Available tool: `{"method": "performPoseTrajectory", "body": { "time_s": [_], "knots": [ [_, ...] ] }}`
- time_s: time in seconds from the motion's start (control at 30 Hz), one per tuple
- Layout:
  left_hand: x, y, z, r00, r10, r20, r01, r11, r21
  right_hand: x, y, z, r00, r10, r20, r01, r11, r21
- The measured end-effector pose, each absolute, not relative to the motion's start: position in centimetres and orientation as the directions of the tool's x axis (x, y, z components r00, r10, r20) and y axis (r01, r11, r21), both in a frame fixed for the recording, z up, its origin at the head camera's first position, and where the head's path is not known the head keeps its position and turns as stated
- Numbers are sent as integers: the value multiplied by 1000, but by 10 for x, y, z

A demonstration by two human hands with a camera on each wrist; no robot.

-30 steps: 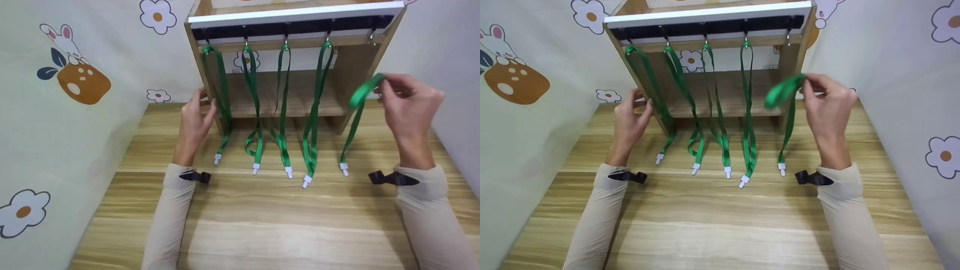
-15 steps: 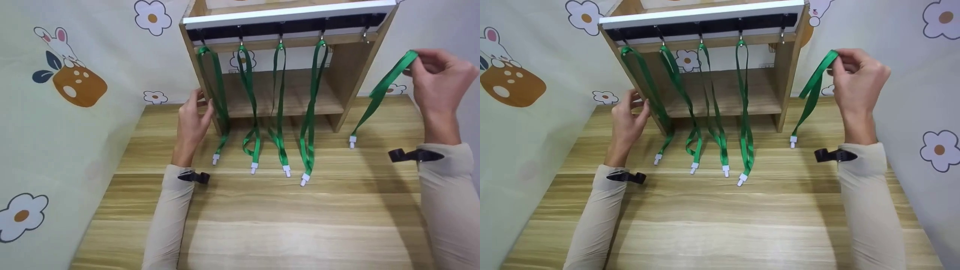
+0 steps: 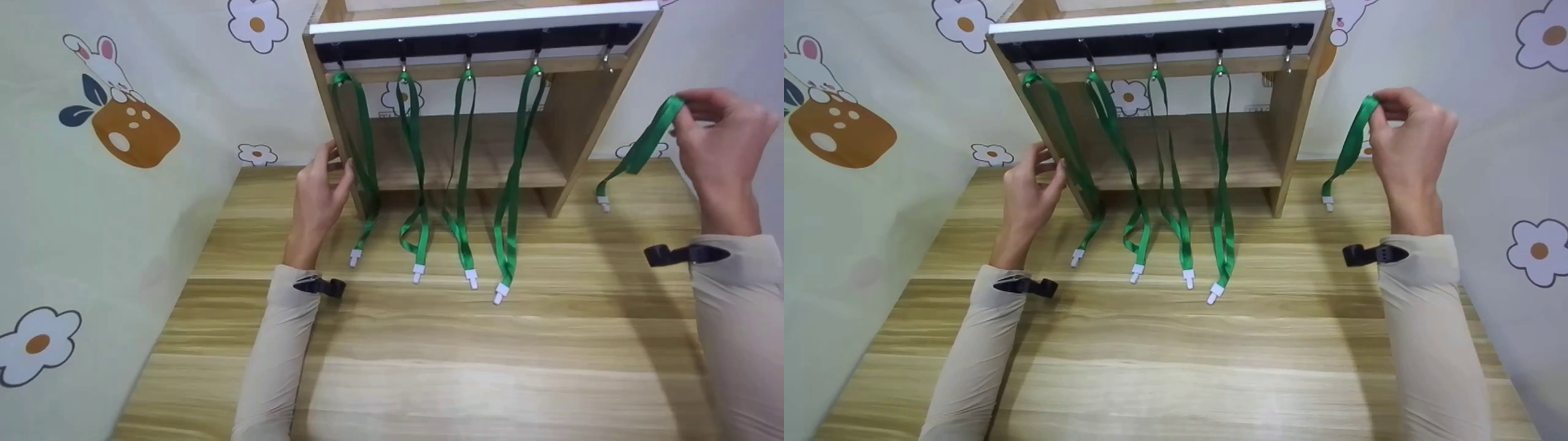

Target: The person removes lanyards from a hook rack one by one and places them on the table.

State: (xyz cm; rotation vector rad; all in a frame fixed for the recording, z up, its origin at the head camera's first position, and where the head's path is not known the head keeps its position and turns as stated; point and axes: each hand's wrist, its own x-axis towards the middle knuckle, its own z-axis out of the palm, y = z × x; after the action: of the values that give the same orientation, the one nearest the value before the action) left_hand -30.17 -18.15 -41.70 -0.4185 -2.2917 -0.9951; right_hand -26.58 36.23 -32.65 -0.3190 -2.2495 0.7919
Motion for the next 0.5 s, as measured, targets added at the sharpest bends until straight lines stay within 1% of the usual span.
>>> {"method": "performPoseTrajectory", "body": {
  "time_s": [0.07, 0.13, 0.2, 0.3, 0.37, 0.5],
  "knots": [
    [-302, -181, -416, -777, 47, 628, 492, 667, 560, -263, 361, -336, -727, 430, 536, -9, 774, -633],
    [-302, -181, -416, -780, 46, 625, 492, 661, 566, -261, 361, -345, -743, 419, 522, -44, 748, -663],
    [-303, -181, -416, -782, 45, 622, 490, 662, 568, -259, 361, -354, -756, 411, 509, -92, 704, -705],
    [-303, -181, -416, -779, 48, 625, 494, 661, 564, -257, 364, -366, -794, 395, 462, -127, 636, -761],
    [-303, -181, -416, -778, 51, 626, 494, 664, 561, -257, 370, -373, -835, 377, 401, -100, 613, -784],
    [-303, -181, -417, -780, 43, 624, 492, 659, 569, -257, 385, -384, -917, 322, 237, 40, 664, -747]
  ]
}}
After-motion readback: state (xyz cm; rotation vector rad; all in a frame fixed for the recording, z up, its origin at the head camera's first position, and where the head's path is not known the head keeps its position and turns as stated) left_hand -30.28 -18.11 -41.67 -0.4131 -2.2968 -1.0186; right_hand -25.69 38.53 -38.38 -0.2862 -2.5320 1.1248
